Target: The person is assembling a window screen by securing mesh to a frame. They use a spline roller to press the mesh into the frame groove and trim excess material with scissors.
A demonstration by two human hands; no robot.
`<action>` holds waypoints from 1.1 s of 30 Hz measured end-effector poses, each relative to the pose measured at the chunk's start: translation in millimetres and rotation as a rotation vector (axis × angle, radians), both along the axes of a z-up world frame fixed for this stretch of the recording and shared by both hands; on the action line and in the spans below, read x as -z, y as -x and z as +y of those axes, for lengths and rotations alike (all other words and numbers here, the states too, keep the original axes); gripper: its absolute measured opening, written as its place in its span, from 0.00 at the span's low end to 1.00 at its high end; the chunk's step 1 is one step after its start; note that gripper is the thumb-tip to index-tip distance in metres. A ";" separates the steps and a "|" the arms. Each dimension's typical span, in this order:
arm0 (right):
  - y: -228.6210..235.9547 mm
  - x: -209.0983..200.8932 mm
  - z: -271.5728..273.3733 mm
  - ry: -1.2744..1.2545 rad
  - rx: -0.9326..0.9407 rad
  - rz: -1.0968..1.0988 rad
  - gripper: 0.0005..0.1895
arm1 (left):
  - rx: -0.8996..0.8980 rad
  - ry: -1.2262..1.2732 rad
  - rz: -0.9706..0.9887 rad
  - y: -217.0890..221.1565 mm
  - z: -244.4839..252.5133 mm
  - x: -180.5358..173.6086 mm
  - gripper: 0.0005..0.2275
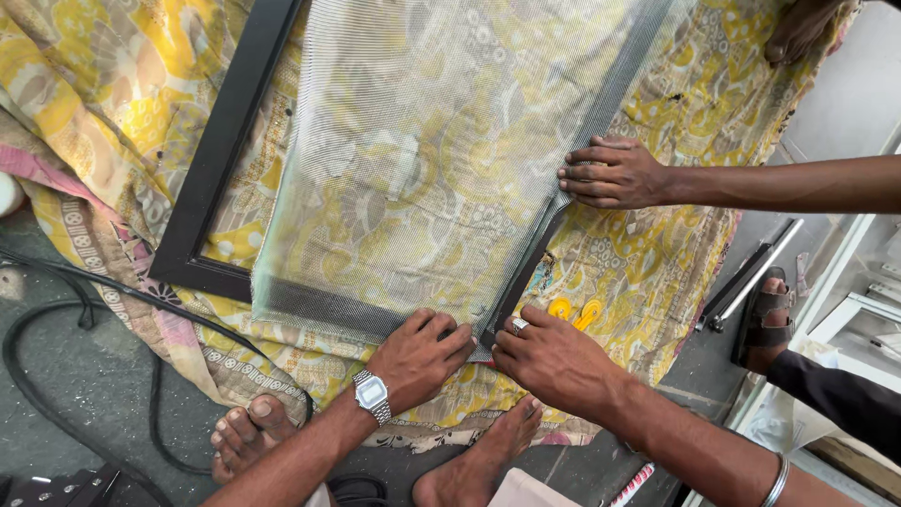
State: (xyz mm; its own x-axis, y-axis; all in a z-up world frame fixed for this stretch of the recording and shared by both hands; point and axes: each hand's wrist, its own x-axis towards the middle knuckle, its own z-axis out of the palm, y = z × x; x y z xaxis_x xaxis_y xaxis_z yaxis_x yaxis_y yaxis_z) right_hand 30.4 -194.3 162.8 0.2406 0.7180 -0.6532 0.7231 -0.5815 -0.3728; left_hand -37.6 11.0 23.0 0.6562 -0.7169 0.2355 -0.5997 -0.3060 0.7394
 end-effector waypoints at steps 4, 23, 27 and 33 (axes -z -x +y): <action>16.7 0.3 5.0 0.002 -0.024 -0.072 0.08 | -0.033 -0.034 0.018 6.7 -4.8 -1.9 0.14; 19.8 -40.6 -13.5 0.037 0.742 -0.068 0.12 | -0.013 -0.095 -0.034 3.6 -5.8 -11.9 0.13; 34.0 -19.2 -16.1 -0.091 1.043 0.087 0.11 | -0.039 -0.055 -0.088 8.7 -7.1 -8.6 0.11; 39.5 -0.8 -13.2 -0.119 0.864 0.033 0.11 | -0.108 -0.052 -0.107 16.3 -6.8 -9.9 0.10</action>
